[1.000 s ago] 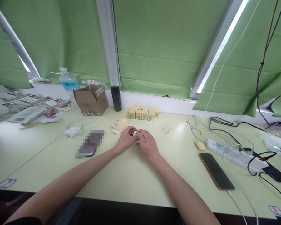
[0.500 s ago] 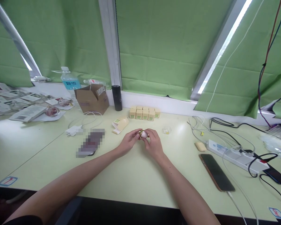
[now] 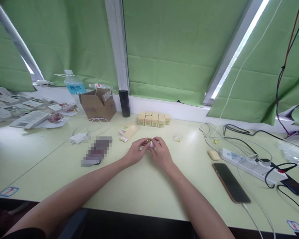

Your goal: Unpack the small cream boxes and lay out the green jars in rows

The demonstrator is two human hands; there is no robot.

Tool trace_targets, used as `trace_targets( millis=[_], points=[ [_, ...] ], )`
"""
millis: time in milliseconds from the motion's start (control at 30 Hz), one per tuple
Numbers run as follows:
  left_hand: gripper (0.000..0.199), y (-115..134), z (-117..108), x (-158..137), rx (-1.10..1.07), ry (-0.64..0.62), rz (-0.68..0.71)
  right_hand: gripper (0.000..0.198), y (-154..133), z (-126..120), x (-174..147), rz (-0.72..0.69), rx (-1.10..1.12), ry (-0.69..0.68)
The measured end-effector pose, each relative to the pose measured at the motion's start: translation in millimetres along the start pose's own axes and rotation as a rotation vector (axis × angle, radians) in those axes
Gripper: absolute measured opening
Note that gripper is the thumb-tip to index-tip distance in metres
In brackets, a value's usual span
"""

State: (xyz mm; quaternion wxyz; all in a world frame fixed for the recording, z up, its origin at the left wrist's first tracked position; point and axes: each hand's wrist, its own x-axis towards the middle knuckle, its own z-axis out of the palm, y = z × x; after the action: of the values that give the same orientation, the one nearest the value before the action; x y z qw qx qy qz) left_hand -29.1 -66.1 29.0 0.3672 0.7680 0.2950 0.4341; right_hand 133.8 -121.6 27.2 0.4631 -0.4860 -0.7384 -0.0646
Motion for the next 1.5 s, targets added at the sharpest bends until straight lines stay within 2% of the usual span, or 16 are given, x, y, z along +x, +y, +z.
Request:
trace_targets(
  millis=[167, 367, 633, 900, 1033, 1133, 1300, 1500],
  points=[
    [0.027, 4, 0, -1, 0.113, 0.018, 0.072, 0.026, -2, 0, 0, -0.011, 0.027, 0.032],
    [0.025, 11, -2, 1, 0.218, 0.009, 0.048, 0.022, -9, 2, 2, 0.101, 0.087, 0.0],
    [0.029, 15, -2, 3, 0.061, -0.001, -0.037, 0.021, -14, 6, 3, 0.166, 0.06, 0.005],
    [0.031, 15, 0, 3, 0.083, 0.017, -0.069, 0.017, -13, 10, 3, 0.196, 0.056, 0.01],
    [0.031, 12, -3, 2, 0.063, 0.025, -0.029, 0.016, -11, 6, 3, 0.219, 0.117, 0.028],
    [0.03, 8, -8, 0, 0.095, -0.015, 0.011, 0.018, -8, 3, 2, 0.252, 0.179, 0.063],
    [0.041, -6, -8, 1, 0.045, -0.131, 0.023, 0.02, -6, 3, 3, 0.314, 0.241, 0.12],
    [0.03, -12, -4, 4, -0.035, -0.128, -0.024, 0.022, -8, 6, 3, 0.366, 0.296, 0.119]
  ],
)
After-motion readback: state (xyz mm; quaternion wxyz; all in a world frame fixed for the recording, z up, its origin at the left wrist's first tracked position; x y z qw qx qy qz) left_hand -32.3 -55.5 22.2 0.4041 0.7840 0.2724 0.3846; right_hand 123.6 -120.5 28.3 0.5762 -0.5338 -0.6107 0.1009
